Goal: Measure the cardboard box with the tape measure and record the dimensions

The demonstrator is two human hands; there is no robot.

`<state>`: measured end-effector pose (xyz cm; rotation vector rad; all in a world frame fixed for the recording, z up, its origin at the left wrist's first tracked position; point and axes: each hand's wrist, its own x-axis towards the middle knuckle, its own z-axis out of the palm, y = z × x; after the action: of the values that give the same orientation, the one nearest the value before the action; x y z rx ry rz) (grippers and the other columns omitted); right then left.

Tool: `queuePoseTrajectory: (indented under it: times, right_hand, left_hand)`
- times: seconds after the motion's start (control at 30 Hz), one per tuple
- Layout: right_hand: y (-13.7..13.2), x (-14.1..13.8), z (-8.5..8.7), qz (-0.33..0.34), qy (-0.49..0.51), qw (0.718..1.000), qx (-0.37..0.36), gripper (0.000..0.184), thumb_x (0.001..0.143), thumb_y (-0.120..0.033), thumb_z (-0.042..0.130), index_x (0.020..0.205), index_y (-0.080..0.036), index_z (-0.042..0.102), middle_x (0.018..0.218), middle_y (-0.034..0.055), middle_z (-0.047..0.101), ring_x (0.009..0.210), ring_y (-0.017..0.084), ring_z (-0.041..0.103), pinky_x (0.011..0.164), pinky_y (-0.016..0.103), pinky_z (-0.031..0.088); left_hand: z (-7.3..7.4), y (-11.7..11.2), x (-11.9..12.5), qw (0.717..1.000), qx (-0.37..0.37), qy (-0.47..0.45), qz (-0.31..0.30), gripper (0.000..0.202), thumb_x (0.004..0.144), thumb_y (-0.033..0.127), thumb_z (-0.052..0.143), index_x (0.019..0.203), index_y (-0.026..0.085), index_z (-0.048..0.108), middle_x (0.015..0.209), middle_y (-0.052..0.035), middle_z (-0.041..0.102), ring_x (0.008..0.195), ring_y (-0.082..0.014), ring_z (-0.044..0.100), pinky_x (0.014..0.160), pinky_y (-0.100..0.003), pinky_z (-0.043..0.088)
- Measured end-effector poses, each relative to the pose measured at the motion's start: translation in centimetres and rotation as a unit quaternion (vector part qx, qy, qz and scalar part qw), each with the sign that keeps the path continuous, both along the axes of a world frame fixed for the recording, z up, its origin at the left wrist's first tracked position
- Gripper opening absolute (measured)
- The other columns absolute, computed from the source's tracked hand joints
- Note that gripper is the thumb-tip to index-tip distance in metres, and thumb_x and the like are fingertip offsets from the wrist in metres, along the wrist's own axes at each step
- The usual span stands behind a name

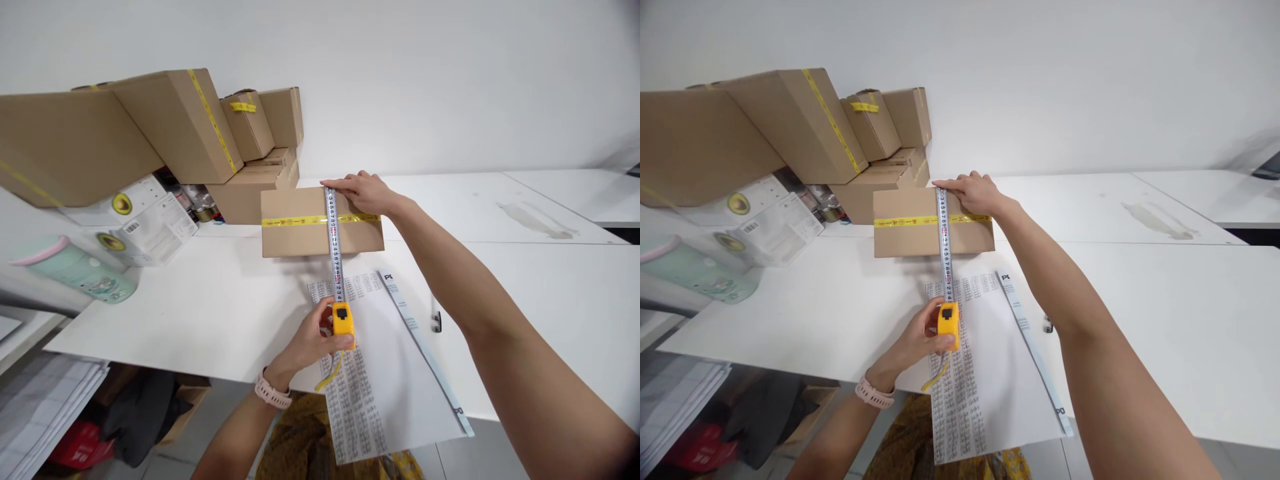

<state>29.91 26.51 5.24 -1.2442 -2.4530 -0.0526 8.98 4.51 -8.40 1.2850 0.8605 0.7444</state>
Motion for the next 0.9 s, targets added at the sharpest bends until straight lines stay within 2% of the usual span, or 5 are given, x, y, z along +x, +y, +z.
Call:
queuePoseTrajectory:
  times: [0.3, 0.47, 0.57, 0.77, 0.9]
  right_hand:
    - [-0.3, 0.0, -0.5, -0.015, 0.022, 1.0, 0.011, 0.054, 0.104, -0.04, 0.023, 0.155, -0.036, 0.041, 0.116, 0.0086, 0.071, 0.102, 0.033, 0.051, 0.089, 0.051, 0.036]
    - [-2.6, -0.4, -0.7, -0.04, 0.031, 0.999, 0.02, 0.052, 0.104, -0.037, 0.023, 0.136, -0.025, 0.061, 0.123, 0.011, 0.07, 0.106, 0.034, 0.051, 0.089, 0.049, 0.035]
    - [-5.4, -0.6, -1.3, -0.035, 0.044, 0.997, 0.047, 0.048, 0.104, -0.034, 0.025, 0.13, -0.025, 0.065, 0.121, 0.0109, 0.071, 0.102, 0.032, 0.051, 0.086, 0.046, 0.035]
    - [-11.4, 0.7, -5.2, -0.014, 0.04, 0.995, 0.09, 0.04, 0.106, -0.033, 0.03, 0.13, -0.026, 0.062, 0.131, 0.0069, 0.067, 0.109, 0.03, 0.049, 0.086, 0.044, 0.035]
    - [-12.6, 2.1, -8.3, 0.006, 0.026, 0.995, 0.094, 0.036, 0.104, -0.038, 0.04, 0.135, -0.028, 0.057, 0.141, 0.0052, 0.061, 0.116, 0.028, 0.048, 0.09, 0.043, 0.036]
  left_hand:
    - [-0.2, -0.6, -0.2, 0.999, 0.013, 0.02, 0.028, 0.06, 0.073, 0.043, 0.084, 0.119, 0.02, 0.054, 0.094, -0.0013, 0.06, 0.078, -0.0158, 0.057, 0.066, -0.029, 0.048]
    - [-0.8, -4.2, -1.2, 0.999, 0.019, 0.02, 0.042, 0.08, 0.068, 0.041, 0.087, 0.134, 0.021, 0.048, 0.114, -0.0077, 0.062, 0.102, -0.0246, 0.058, 0.09, -0.039, 0.049]
    - [-1.5, -6.3, -1.9, 1.0, -0.011, 0.01, -0.012, 0.084, 0.068, 0.042, 0.087, 0.139, 0.022, 0.046, 0.12, -0.0099, 0.061, 0.104, -0.0269, 0.059, 0.087, -0.039, 0.051]
    - [-2.4, -7.2, -2.7, 0.998, -0.019, 0.039, -0.036, 0.088, 0.064, 0.043, 0.088, 0.139, 0.022, 0.048, 0.12, -0.0094, 0.062, 0.105, -0.029, 0.059, 0.09, -0.042, 0.05]
    - [-2.7, -7.0, -2.9, 0.998, -0.01, 0.04, -0.043, 0.087, 0.066, 0.042, 0.088, 0.142, 0.024, 0.048, 0.127, -0.0094, 0.061, 0.112, -0.0308, 0.058, 0.097, -0.043, 0.049]
